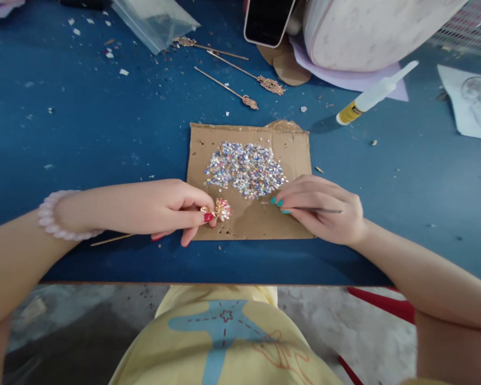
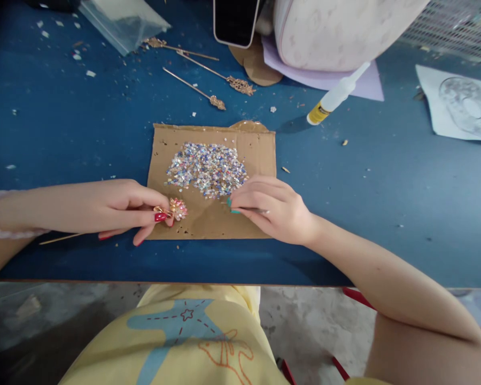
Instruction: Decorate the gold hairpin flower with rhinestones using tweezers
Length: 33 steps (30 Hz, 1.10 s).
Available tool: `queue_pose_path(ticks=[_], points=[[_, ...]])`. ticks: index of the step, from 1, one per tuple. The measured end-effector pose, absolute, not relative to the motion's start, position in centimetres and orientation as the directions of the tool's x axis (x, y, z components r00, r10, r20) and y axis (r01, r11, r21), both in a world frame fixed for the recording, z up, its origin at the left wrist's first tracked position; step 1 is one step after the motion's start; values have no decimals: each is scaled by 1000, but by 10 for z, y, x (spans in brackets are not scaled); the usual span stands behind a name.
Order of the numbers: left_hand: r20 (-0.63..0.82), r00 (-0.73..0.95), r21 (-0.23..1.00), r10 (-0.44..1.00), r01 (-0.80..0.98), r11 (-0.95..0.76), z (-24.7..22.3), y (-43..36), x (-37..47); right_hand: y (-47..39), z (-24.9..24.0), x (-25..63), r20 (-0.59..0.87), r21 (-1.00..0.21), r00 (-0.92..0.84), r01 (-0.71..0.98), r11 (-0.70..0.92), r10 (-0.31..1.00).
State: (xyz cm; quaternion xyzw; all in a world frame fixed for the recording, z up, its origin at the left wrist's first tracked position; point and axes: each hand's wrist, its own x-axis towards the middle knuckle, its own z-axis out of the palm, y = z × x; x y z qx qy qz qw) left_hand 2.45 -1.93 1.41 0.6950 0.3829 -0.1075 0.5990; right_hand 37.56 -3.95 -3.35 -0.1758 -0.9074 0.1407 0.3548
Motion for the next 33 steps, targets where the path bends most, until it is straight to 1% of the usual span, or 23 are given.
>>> queue_pose_path(ticks=[3,5,7,12,17,21,33], points=[[-606,686,751,404,660,7,15,-19,25,-41,-32,374,606,-303,-713,204,931,353],[-605,684,750,407,661,5,15,-19,25,-41,-32,374,609,-295,-715,196,935,343],[-606,682,749,409,662,6,16,-20,26,-41,-32,374,607,-319,-710,195,927,358],[-598,687,753,412,657,-2,16,-20,26,-39,-33,375,571,-430,-694,202,880,439],[-606,686,750,403,661,2,14,-19,24,-39,-33,376,547,-499,-674,214,840,497],[-612,678,743,407,670,0,15,-19,25,-38,-34,377,500,-558,-666,241,794,553],[-629,661,727,410,686,10,16,-20,27,-38,-37,377,479,-598,-662,235,766,577]])
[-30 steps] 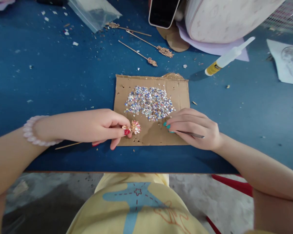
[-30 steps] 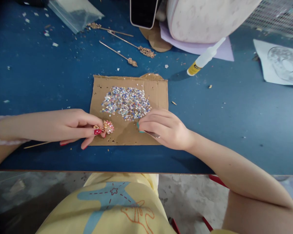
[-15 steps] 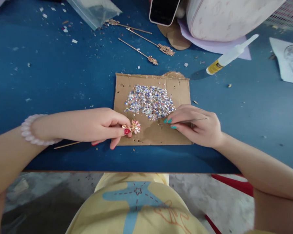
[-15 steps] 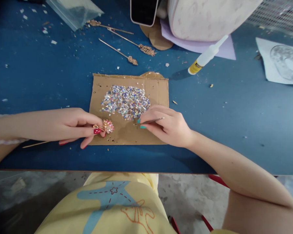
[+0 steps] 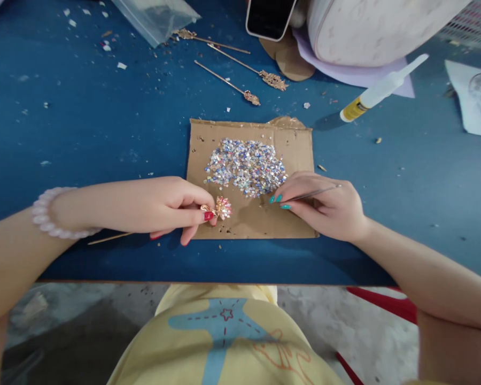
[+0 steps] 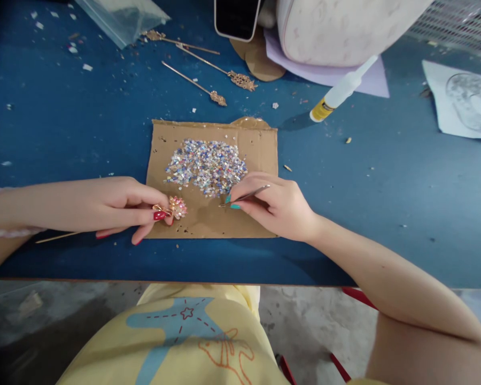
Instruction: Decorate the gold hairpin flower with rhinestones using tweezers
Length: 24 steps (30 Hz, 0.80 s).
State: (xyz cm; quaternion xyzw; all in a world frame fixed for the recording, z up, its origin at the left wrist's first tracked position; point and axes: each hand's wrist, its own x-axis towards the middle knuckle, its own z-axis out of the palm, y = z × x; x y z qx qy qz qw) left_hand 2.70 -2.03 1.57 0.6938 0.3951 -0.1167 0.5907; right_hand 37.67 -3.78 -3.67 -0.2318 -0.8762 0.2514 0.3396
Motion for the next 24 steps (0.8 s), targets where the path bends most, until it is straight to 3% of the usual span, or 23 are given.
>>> queue_pose_path(ticks=[10,16,24], points=[[-603,686,750,407,662,-4,16,-19,25,-36,-36,378,498,-607,-657,203,768,566],[-614,677,741,406,672,1,17,-20,26,-38,-37,377,493,-666,-606,198,719,624],[-563,758,820,329,562,109,17,-21,29,-40,-31,360,517,-718,-524,165,676,677]])
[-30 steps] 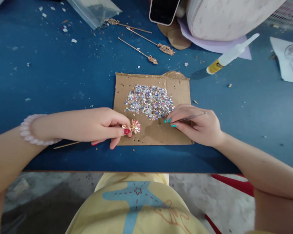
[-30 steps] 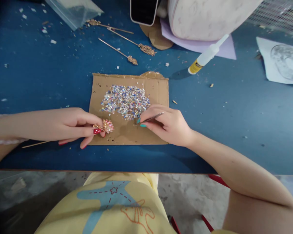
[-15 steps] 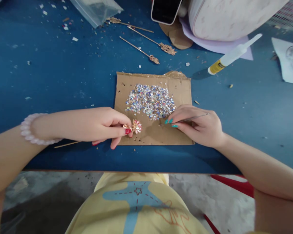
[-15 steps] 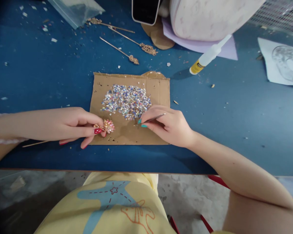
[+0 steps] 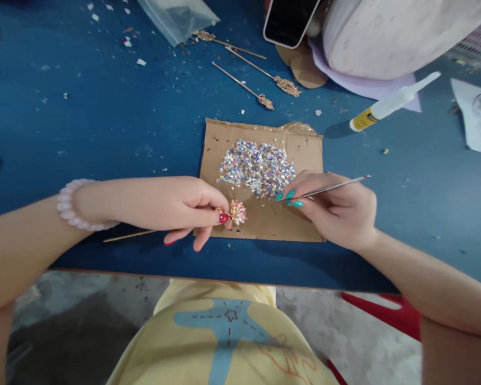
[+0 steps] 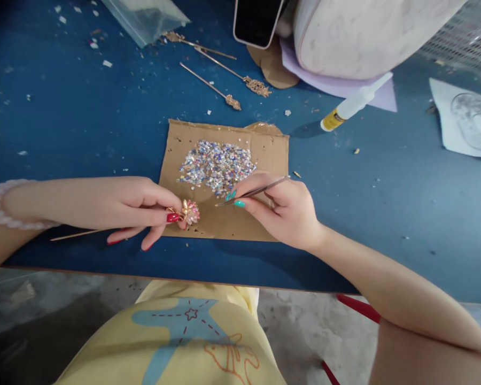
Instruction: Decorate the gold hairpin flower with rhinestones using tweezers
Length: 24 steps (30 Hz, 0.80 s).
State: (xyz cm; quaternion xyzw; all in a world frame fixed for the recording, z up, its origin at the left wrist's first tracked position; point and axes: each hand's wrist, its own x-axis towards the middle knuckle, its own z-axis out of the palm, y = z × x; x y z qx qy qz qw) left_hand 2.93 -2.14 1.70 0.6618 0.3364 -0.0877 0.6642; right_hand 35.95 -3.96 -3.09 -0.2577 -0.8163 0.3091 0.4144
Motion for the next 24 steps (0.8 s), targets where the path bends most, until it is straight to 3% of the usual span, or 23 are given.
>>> queue_pose_path(ticks=[5,16,24], points=[[-568,771,823,288,537,186,19,-22,35,-40,-23,336,540,-715,-505,147,684,673],[-580,762,815,289,548,189,15,-23,37,-40,-32,327,583,-690,-540,66,721,607],[-591,754,805,287,572,156,20,-23,39,-39,-28,326,605,-602,-637,26,798,477]])
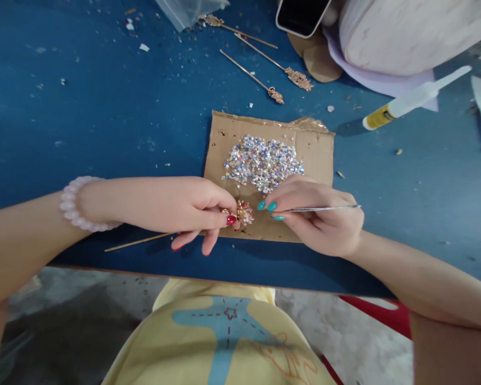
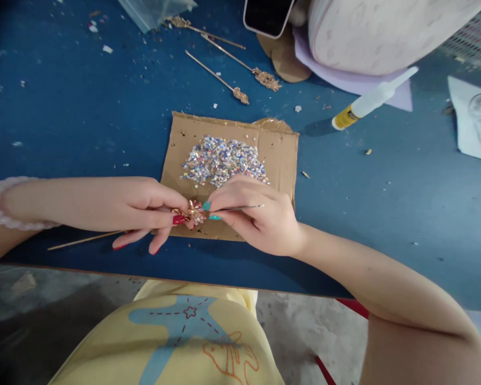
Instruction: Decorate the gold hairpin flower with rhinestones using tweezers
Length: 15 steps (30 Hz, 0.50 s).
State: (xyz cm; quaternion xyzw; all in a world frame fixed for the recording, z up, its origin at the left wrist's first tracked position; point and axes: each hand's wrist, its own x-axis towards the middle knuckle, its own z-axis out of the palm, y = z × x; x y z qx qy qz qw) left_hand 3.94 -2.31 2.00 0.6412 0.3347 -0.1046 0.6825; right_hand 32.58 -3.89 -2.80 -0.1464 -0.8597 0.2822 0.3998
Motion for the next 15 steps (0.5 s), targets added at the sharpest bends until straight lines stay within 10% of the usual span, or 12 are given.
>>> queue_pose_path(ticks=[15], points=[[-582,756,811,299,567,146,18,-24,37,-41,-25,327,557,-613,-681,50,788,476]])
